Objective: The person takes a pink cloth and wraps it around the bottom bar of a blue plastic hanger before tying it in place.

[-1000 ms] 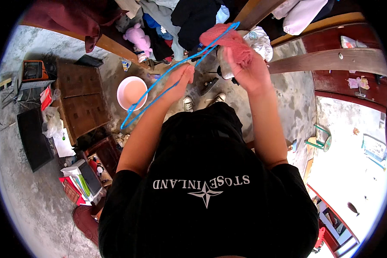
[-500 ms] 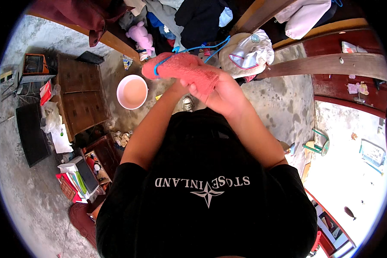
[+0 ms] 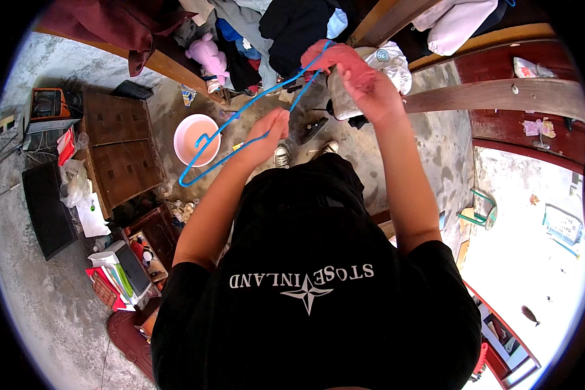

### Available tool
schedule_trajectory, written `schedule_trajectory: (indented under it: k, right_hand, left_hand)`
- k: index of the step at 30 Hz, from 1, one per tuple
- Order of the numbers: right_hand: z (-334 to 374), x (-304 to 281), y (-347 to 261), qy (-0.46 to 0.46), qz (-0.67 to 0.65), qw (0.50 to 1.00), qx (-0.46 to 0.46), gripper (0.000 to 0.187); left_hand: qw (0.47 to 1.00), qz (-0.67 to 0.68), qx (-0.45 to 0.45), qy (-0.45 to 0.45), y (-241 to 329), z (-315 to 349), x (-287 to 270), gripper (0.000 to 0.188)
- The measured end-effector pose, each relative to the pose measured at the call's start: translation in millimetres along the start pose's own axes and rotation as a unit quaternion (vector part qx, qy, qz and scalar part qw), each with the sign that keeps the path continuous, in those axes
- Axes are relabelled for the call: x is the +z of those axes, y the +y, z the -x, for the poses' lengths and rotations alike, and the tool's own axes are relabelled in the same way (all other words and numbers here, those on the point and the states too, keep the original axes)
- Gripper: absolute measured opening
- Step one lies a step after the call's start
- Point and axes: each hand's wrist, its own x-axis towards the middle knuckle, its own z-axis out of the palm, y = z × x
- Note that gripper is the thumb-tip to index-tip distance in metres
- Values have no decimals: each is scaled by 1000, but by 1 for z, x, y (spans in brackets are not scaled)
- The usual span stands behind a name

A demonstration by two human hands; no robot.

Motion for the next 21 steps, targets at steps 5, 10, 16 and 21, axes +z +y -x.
schedule_trajectory:
  k: [5, 10, 16, 21]
  right_hand:
    - [17, 11, 57, -50, 5, 994, 101, 36]
    - [74, 72, 120, -126, 251, 942, 182, 37]
    - [59, 50, 100, -152, 105, 967, 175, 39]
    - [27, 12, 68, -95, 50, 983, 148, 39]
  left_hand:
    - [999, 32, -24, 30, -16, -26, 3, 36]
    - [910, 413, 17, -18, -116, -47, 5, 41]
    - [998, -11, 50, 35, -80, -42, 8, 43]
    - [998, -19, 36, 38, -25, -22, 19, 45]
